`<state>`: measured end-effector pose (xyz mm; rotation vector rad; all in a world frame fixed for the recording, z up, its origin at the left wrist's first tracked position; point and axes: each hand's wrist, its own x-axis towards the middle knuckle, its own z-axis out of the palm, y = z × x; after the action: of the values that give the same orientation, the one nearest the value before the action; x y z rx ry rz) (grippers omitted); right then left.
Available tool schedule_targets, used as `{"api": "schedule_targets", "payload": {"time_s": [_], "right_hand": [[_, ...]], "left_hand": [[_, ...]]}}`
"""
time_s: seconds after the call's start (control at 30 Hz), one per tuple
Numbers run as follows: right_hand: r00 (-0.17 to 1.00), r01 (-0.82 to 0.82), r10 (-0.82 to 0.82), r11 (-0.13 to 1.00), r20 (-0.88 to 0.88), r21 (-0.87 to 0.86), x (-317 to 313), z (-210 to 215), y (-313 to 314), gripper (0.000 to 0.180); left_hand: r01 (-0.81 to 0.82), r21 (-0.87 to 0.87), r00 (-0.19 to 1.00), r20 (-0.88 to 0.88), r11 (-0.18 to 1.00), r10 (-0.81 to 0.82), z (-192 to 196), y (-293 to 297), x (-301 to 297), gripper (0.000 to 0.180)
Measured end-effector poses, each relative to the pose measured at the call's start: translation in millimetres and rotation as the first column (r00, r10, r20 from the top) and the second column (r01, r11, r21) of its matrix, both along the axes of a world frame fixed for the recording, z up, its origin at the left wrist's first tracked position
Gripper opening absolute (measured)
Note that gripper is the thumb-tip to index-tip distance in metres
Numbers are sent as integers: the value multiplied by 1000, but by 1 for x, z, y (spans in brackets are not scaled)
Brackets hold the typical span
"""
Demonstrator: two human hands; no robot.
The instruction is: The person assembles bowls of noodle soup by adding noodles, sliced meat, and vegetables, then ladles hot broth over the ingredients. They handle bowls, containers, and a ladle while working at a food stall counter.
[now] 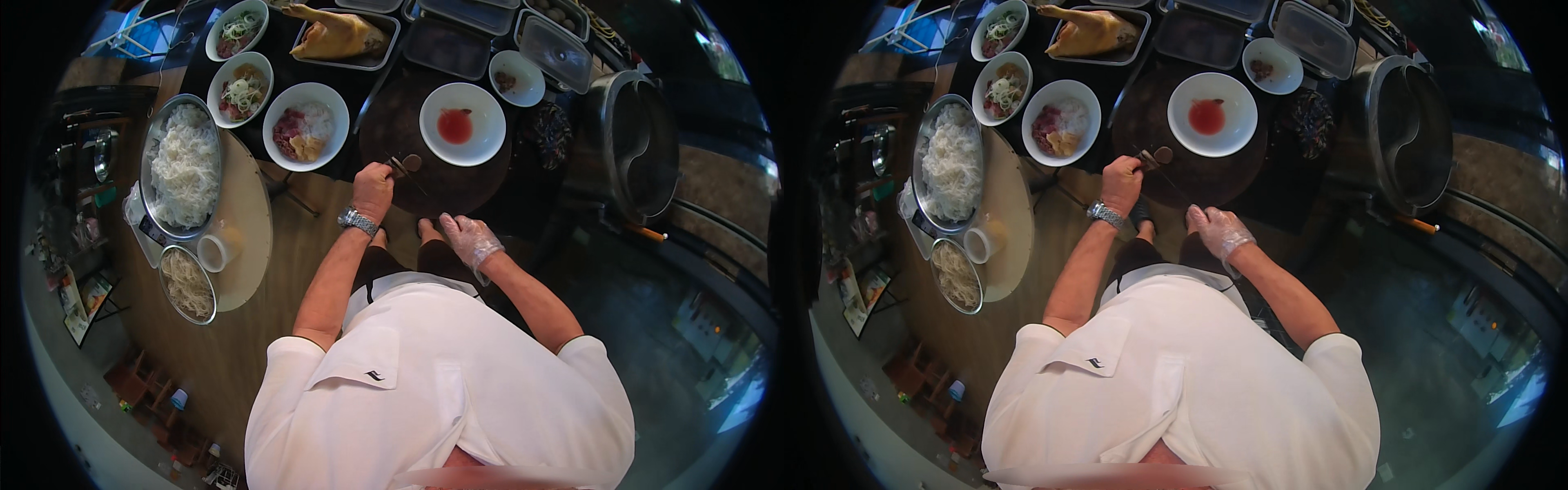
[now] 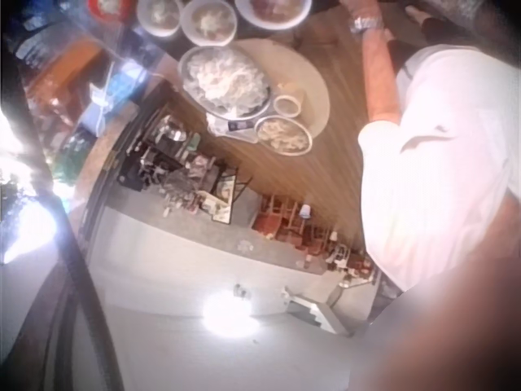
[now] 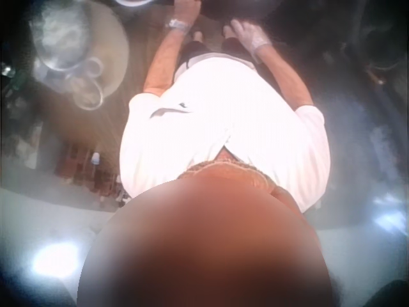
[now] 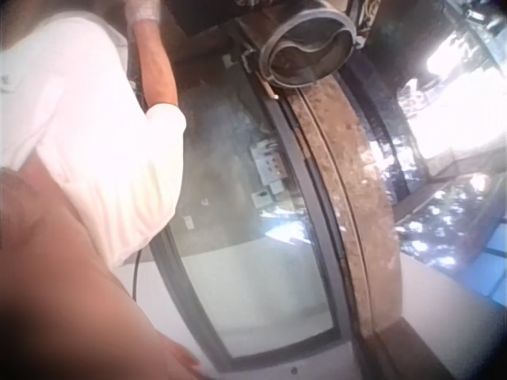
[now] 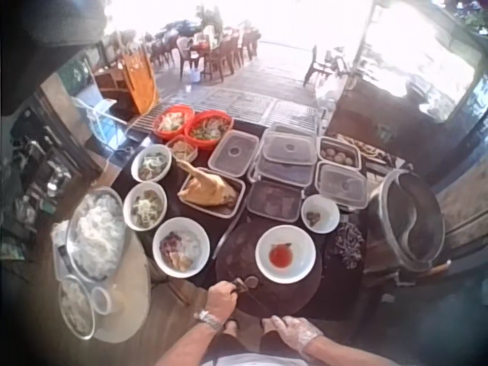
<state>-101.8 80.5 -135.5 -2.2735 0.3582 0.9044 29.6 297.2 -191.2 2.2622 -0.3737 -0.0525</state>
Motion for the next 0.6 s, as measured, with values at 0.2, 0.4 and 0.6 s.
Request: {"api": "schedule_targets", "payload": {"time_s": [0.2, 0.4, 0.6], "right_hand": [[999, 31, -31, 999, 41, -5, 67, -32, 40, 67], [986, 145, -153, 981, 58, 128, 84, -14, 39, 69], [776, 269, -338, 941, 532, 204, 40, 17, -10, 51]], "left_hand": [[-18, -47, 997, -70, 999, 15, -1, 3, 0, 15], [-158, -150, 935, -339, 976, 99, -1, 10, -4, 40], [161, 15, 987, -16, 987, -161, -11, 6, -16, 28]]}}
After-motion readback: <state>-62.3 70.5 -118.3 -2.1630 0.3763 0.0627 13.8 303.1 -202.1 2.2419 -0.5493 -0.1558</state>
